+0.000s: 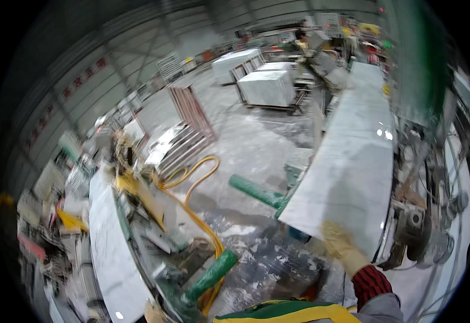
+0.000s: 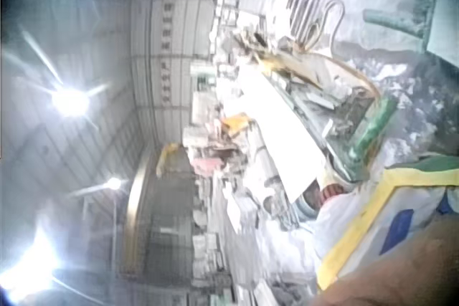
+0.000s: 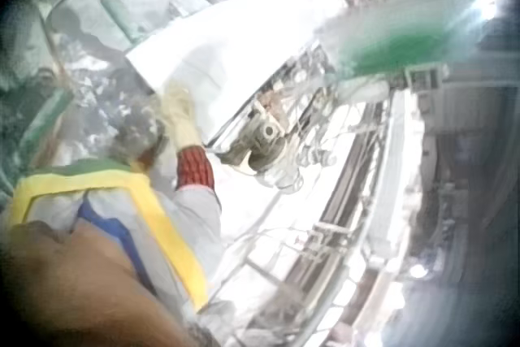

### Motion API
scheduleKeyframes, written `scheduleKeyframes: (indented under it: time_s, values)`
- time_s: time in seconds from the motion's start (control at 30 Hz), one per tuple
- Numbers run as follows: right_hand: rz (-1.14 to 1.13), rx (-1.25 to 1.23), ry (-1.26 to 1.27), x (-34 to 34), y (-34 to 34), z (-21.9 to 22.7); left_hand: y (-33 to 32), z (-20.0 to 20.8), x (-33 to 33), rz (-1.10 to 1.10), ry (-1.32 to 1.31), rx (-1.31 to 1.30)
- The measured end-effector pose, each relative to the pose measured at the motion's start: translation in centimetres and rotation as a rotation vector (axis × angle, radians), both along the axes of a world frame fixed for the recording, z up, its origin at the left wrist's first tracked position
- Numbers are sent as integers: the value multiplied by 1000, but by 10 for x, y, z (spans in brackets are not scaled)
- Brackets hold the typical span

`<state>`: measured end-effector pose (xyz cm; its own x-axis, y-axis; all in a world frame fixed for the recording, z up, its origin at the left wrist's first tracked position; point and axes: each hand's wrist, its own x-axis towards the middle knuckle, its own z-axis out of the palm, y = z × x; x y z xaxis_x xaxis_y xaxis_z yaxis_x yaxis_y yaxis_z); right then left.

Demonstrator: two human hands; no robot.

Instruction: The person repeatedly picks up large white marble slabs from a conveyor belt and places them onto a nearby stack. The person wears yellow gloves and handles each slab individually, moving it from the moving belt to a stationary pile.

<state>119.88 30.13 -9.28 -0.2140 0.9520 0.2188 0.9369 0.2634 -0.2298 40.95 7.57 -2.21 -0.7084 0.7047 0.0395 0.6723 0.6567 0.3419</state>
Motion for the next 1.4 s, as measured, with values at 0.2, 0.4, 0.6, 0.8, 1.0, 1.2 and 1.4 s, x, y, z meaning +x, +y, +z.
scheduleKeyframes:
  time_s: [0.2, 0.4, 0.6, 0.8, 1.0, 1.2, 1.4]
  values:
    - [-396, 103, -109, 76, -105, -9, -59, -35, -77, 97, 191, -34]
    - [-1014, -163, -66, 16, -183, 8, -110, -46, -123, 77, 358, 29]
    - [-631, -205, 114, -67, -187, -36, -100, -75, -115, -40, 481, 152]
    - [255, -235, 210, -294, -97, -19, -99, -59, -110, -8, 357, 54]
    - [713, -211, 327, -497, -65, 4, -109, -48, -109, -131, 221, -4]
    - [1153, -208, 562, -656, -126, 71, -140, -22, -90, -244, 260, 69]
    - [1100, -78, 297, -746, -140, 46, -159, 4, -139, -246, 239, -29]
